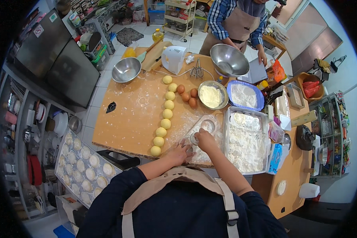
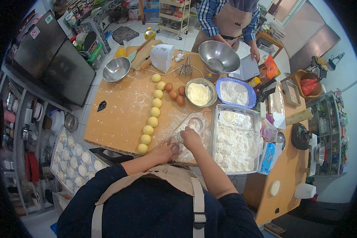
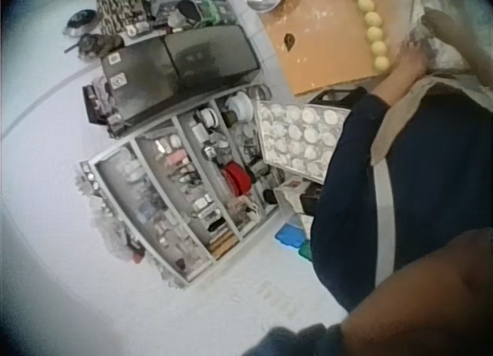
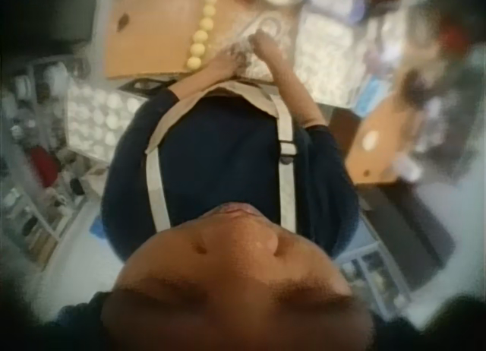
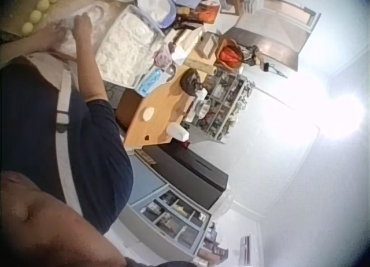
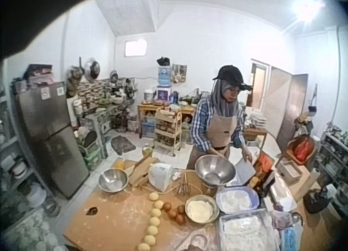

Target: The person prepares dough for doughnuts by shaping portions of dough into rounds, dipping them in flour, and placing them onto a large baking sheet. The person also handles eggs and a circular cutter while working at a table with other people.

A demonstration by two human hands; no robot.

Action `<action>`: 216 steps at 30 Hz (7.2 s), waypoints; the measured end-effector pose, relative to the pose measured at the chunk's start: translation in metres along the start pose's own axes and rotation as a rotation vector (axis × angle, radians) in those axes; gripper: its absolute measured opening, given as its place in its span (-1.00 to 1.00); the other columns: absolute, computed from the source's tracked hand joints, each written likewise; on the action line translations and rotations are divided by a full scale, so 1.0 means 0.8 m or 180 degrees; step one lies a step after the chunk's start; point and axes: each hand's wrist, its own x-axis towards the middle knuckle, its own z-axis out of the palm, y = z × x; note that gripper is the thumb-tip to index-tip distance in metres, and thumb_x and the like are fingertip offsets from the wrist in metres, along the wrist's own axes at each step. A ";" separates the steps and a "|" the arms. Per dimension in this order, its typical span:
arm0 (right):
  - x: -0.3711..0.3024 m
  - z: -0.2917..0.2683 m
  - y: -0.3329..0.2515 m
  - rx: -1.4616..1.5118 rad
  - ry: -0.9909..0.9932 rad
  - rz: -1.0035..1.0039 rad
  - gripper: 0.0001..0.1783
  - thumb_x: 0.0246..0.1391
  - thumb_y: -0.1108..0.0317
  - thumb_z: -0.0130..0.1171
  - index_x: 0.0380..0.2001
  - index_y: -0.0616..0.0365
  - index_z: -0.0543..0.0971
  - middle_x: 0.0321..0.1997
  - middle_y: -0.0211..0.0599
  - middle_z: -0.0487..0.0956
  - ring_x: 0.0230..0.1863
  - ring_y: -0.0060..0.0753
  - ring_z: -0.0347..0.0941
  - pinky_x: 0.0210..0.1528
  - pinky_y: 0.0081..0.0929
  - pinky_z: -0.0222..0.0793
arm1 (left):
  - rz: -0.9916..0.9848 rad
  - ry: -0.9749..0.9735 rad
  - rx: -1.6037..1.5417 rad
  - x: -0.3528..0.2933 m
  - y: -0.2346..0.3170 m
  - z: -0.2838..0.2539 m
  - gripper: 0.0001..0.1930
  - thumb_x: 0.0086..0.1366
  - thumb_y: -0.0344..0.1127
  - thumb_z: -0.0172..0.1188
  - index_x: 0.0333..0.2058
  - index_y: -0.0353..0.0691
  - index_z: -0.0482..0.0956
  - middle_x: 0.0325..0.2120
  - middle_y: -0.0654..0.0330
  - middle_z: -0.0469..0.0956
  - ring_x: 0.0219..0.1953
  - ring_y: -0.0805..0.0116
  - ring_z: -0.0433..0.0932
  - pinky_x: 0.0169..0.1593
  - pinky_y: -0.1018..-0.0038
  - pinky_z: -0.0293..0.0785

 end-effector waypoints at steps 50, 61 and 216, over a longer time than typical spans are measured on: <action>0.023 -0.036 0.048 0.2758 0.1278 0.0011 -0.86 0.06 0.44 0.14 -0.31 0.27 0.51 -0.42 -0.07 0.58 -0.35 -0.17 0.57 -0.27 -0.32 0.46 | -0.1912 0.2446 -0.1809 -0.020 0.028 0.024 0.14 -0.31 -0.07 0.51 0.21 -0.21 -0.04 0.21 -0.17 -0.02 0.27 -0.18 -0.04 0.28 0.00 -0.06; 0.046 0.026 0.073 0.0213 -0.0605 -0.1662 -0.65 -0.08 0.55 0.08 -0.13 0.20 0.52 0.01 -0.06 0.45 0.08 -0.10 0.38 0.05 -0.25 0.37 | -0.2420 0.2488 -0.1334 -0.023 0.029 -0.003 0.07 -0.31 -0.13 0.49 0.17 -0.24 0.03 0.17 -0.13 0.05 0.25 -0.15 0.02 0.26 0.04 0.00; -0.176 0.002 0.244 0.1301 0.1301 0.1529 -0.36 0.15 0.18 0.05 0.20 0.36 0.25 0.27 0.14 0.27 0.31 0.04 0.15 0.35 -0.26 0.02 | -0.1686 0.2578 -0.0474 -0.160 -0.019 0.027 -0.12 0.20 0.02 0.16 0.32 -0.30 -0.06 0.33 -0.14 -0.07 0.37 -0.12 -0.12 0.31 -0.01 -0.23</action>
